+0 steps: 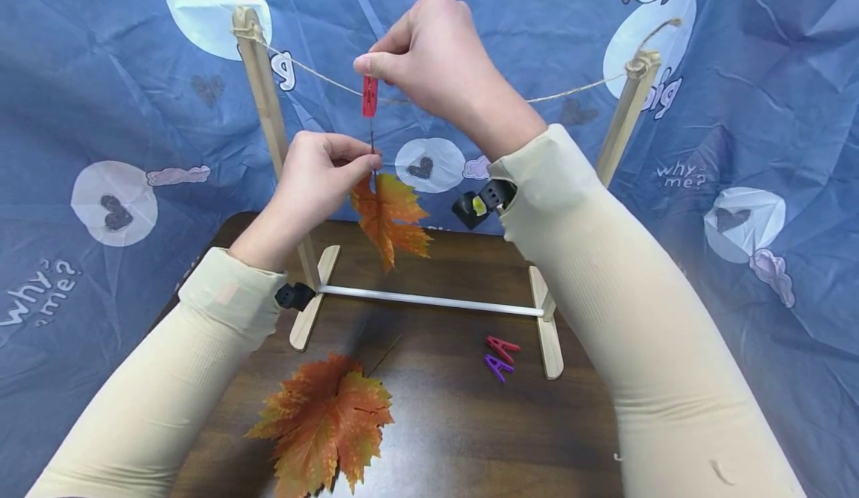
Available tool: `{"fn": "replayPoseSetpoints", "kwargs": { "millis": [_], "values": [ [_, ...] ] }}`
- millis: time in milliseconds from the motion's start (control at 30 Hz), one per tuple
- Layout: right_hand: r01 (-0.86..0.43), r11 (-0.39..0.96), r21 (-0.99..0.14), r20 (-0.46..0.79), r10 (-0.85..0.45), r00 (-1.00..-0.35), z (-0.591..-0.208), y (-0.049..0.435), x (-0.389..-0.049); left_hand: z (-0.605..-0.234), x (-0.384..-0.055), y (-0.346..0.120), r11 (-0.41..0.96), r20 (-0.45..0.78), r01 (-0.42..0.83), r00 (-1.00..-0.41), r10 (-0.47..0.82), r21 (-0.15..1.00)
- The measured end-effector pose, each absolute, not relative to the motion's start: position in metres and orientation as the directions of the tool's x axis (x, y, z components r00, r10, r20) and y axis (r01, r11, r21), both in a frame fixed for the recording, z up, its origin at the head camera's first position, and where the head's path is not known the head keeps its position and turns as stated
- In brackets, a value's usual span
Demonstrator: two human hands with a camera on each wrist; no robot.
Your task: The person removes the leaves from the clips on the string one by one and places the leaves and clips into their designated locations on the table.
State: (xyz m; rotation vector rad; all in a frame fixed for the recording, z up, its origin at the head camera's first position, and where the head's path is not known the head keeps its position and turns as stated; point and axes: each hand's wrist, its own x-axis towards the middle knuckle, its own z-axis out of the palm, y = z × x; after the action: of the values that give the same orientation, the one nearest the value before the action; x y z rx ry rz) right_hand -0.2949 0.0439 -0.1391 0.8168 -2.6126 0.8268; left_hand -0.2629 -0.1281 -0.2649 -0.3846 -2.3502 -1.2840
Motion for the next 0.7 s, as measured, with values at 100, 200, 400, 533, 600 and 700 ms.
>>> {"fn": "replayPoseSetpoints", "kwargs": {
  "millis": [100, 200, 400, 533, 600, 700],
  "values": [
    [-0.585, 0.676, -0.449, 0.444, -0.399, -0.802, -0.136, 0.045, -0.294, -0.264, -0.262, -0.129, 0.529, 0.486, 0.429, -0.873, 0.036, 0.732],
    [-0.590, 0.665, -0.457, 0.474, -0.379, -0.795, -0.134, 0.048, -0.293, -0.264, -0.261, -0.129, 0.525, 0.468, 0.416, -0.883, 0.037, 0.743],
    [-0.638, 0.601, -0.480, 0.529, -0.382, -0.758, -0.132, 0.053, -0.291, -0.268, -0.259, -0.129, 0.529, 0.456, 0.402, -0.889, 0.032, 0.747],
    [-0.637, 0.586, -0.502, 0.530, -0.374, -0.761, -0.129, 0.054, -0.290, -0.272, -0.260, -0.131, 0.528, 0.450, 0.396, -0.892, 0.028, 0.751],
    [-0.630, 0.587, -0.510, 0.524, -0.369, -0.768, -0.127, 0.054, -0.290, -0.273, -0.260, -0.132, 0.529, 0.453, 0.397, -0.891, 0.025, 0.750],
    [-0.625, 0.590, -0.512, 0.525, -0.361, -0.771, -0.125, 0.055, -0.289, -0.274, -0.261, -0.133, 0.537, 0.453, 0.394, -0.891, 0.024, 0.746]
  ]
}}
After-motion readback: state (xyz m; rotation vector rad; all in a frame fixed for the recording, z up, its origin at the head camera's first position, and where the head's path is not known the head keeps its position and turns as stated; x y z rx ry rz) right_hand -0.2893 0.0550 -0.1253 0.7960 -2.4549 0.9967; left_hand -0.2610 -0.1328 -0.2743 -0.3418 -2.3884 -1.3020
